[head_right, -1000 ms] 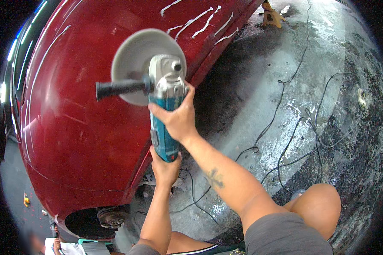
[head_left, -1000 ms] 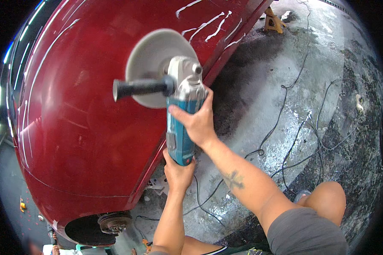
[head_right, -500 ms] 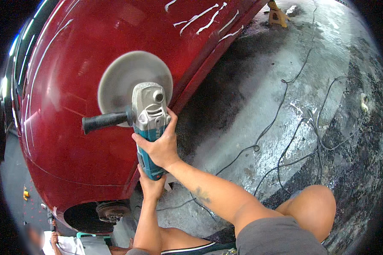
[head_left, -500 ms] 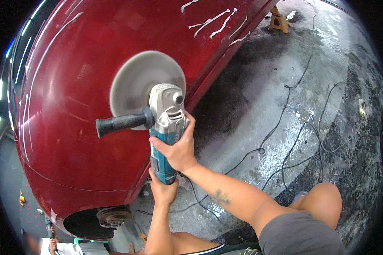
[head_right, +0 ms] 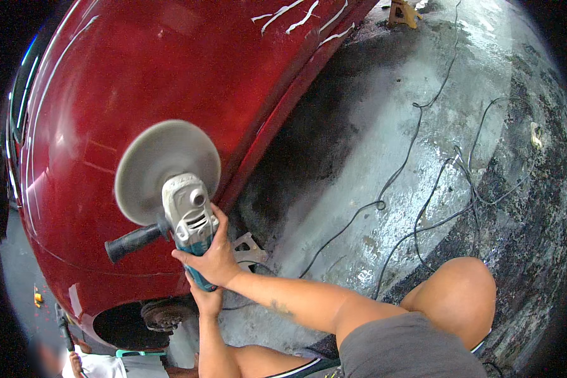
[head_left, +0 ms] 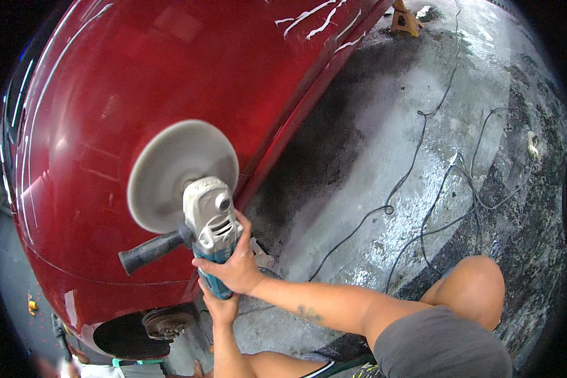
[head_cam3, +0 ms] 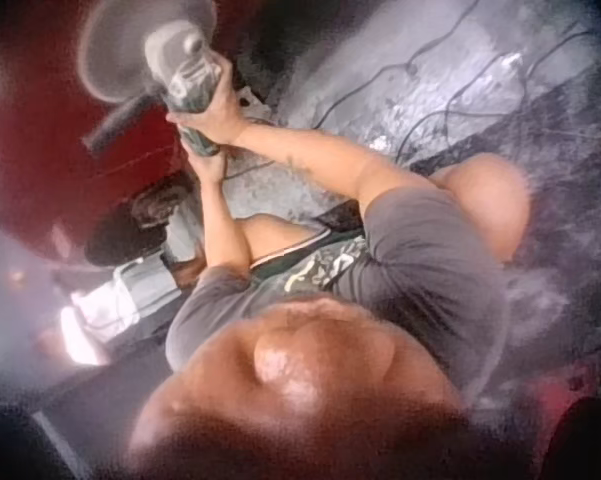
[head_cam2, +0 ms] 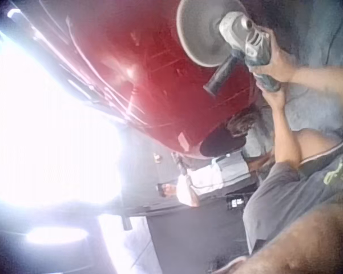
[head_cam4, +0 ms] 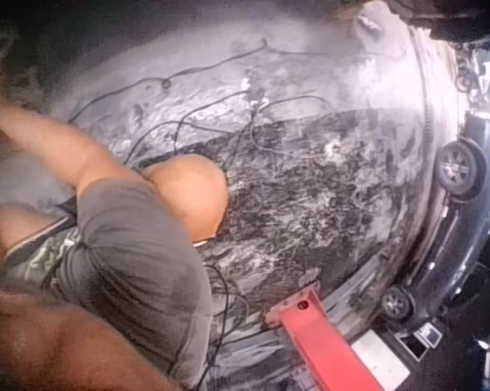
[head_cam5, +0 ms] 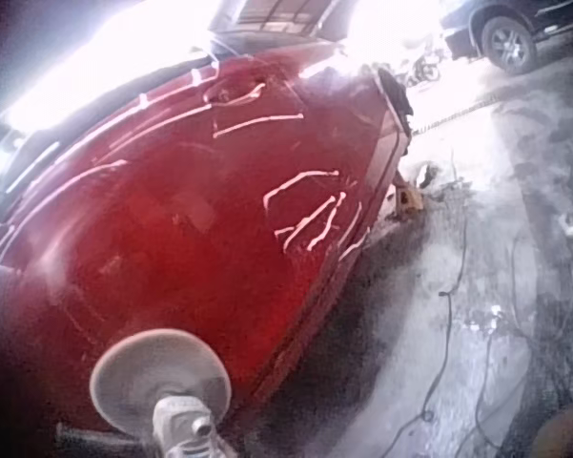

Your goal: The person uses a power polisher to buff the rear side and bumper of a red car. They move the tool across the vehicle's surface, applying a white polishing compound to the paint.

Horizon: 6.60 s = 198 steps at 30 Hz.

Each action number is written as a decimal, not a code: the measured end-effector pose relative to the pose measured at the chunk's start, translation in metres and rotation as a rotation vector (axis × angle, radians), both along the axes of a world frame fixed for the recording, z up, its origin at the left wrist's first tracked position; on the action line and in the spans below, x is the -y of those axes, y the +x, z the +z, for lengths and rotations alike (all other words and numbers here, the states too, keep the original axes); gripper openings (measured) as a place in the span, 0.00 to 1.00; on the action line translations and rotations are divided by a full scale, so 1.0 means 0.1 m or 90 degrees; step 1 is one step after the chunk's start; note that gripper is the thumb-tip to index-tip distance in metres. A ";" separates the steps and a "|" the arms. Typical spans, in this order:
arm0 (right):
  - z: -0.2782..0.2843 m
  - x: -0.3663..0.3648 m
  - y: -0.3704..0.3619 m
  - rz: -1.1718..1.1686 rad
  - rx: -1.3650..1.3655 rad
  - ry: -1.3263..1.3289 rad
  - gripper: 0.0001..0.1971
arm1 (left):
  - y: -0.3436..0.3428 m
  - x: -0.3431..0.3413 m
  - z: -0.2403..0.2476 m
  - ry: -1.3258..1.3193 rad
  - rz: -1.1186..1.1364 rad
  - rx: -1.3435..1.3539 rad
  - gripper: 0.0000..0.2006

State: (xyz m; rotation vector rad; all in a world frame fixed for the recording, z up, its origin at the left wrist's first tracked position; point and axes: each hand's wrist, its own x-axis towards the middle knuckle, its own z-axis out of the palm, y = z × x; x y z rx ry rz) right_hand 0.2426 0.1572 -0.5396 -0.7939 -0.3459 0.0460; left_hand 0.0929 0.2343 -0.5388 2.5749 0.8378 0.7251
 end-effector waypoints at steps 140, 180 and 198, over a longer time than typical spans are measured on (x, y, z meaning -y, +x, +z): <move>0.40 -0.01 0.45 -0.114 0.071 -0.013 0.65 | 0.63 -0.05 -0.11 -0.097 -0.103 0.131 0.41; 1.13 0.60 1.47 -0.171 0.216 -0.032 0.62 | 1.67 0.71 0.43 -0.157 -0.096 0.218 0.40; 1.31 -0.15 -0.04 -0.139 0.626 -0.170 0.58 | 0.66 -0.44 -0.35 -0.534 -0.265 0.524 0.13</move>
